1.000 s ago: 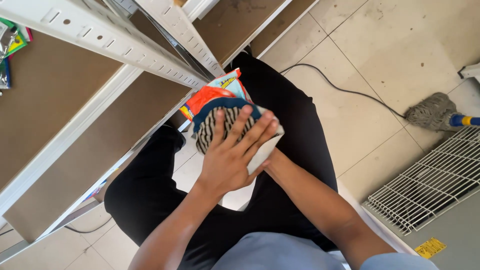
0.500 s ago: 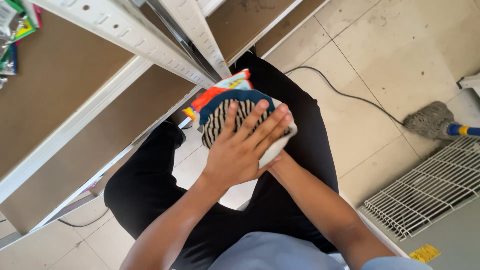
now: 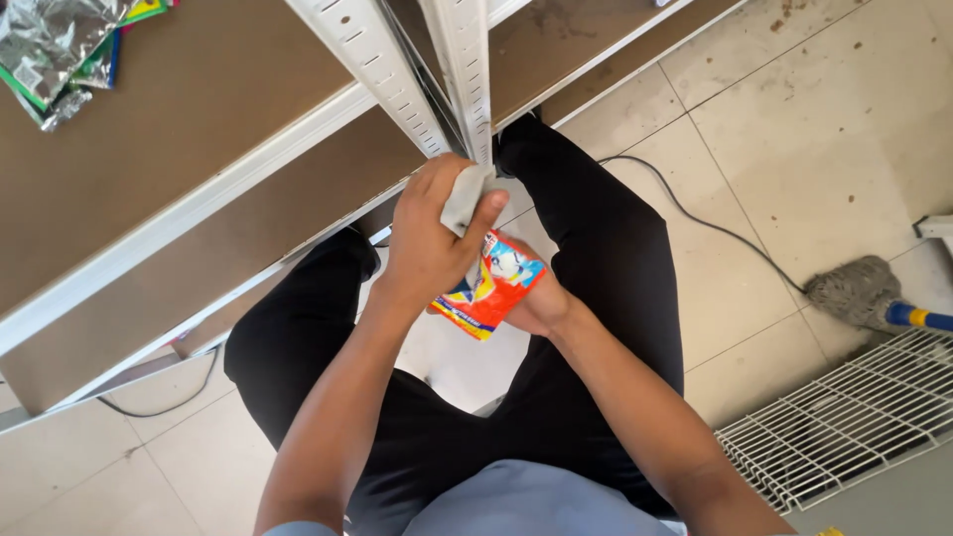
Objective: Wiping down individual detergent packets with a cloth and organizing them on storage shelves.
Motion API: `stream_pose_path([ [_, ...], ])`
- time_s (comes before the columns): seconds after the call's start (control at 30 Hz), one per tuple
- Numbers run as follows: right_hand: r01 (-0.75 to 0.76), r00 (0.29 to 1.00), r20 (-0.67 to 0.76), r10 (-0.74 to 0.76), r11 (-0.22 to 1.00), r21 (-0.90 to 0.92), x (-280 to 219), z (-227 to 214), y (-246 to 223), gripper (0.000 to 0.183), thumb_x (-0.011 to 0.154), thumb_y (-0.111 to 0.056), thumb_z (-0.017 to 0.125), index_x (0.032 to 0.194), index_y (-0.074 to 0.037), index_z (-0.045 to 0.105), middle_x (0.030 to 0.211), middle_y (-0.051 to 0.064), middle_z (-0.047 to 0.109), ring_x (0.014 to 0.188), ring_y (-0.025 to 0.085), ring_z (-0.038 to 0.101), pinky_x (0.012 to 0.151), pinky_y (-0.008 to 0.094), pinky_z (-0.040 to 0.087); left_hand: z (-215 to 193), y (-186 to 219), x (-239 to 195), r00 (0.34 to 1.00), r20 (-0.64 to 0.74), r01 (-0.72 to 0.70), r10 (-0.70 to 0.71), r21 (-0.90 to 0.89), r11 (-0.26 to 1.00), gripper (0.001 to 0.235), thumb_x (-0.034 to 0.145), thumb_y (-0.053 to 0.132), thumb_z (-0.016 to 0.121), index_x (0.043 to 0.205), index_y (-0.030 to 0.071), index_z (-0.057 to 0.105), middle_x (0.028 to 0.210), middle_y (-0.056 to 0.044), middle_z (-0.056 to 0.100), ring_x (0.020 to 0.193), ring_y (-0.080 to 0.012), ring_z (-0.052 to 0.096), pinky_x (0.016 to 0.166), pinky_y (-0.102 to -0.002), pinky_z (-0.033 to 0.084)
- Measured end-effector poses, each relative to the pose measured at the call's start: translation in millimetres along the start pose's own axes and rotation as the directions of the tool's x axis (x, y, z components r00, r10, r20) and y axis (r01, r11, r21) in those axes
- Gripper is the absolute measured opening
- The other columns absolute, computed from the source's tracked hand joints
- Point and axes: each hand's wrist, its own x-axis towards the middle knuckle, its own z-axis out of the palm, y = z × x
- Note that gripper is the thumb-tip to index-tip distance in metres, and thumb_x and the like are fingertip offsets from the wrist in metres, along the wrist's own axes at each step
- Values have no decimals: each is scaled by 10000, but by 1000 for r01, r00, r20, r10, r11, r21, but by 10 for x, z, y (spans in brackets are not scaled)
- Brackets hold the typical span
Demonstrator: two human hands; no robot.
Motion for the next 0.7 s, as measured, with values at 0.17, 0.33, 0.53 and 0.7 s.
stream_pose_path([
  [0.17,-61,993,114,38,978,200,31,190,-246,831,1033,-684,309,1588,-66,317,1557,206,463,1374,418,537,1094,657,468,-39,-185,16,979,-117,143,-168,-198,970,303,994,249,754,865,8,622,725,-146,634,623,-334,635,594,-386,478],
  [0.33,-38,998,46,39,999,-26,116,95,-276,910,991,-710,344,1613,-48,294,1577,235,449,1408,424,528,1119,632,467,-233,-273,-69,943,-295,105,-152,-171,980,291,1034,213,746,871,1,630,715,-145,623,615,-348,609,593,-382,475],
  [0.53,-198,958,-217,189,980,-17,283,221,-133,780,1032,-599,367,1529,1,335,1466,266,531,1271,475,606,1079,564,488,-417,-246,-97,899,-370,-228,232,57,972,212,886,191,807,878,49,649,803,-96,660,706,-307,663,631,-397,515],
  [0.7,-50,998,-46,50,999,2,139,-101,48,657,1083,-475,423,1571,-43,348,1512,185,509,1314,381,553,1151,494,429,-297,-206,-229,770,-58,-608,636,237,758,210,724,194,822,843,105,674,810,-16,650,755,-214,641,679,-374,482],
])
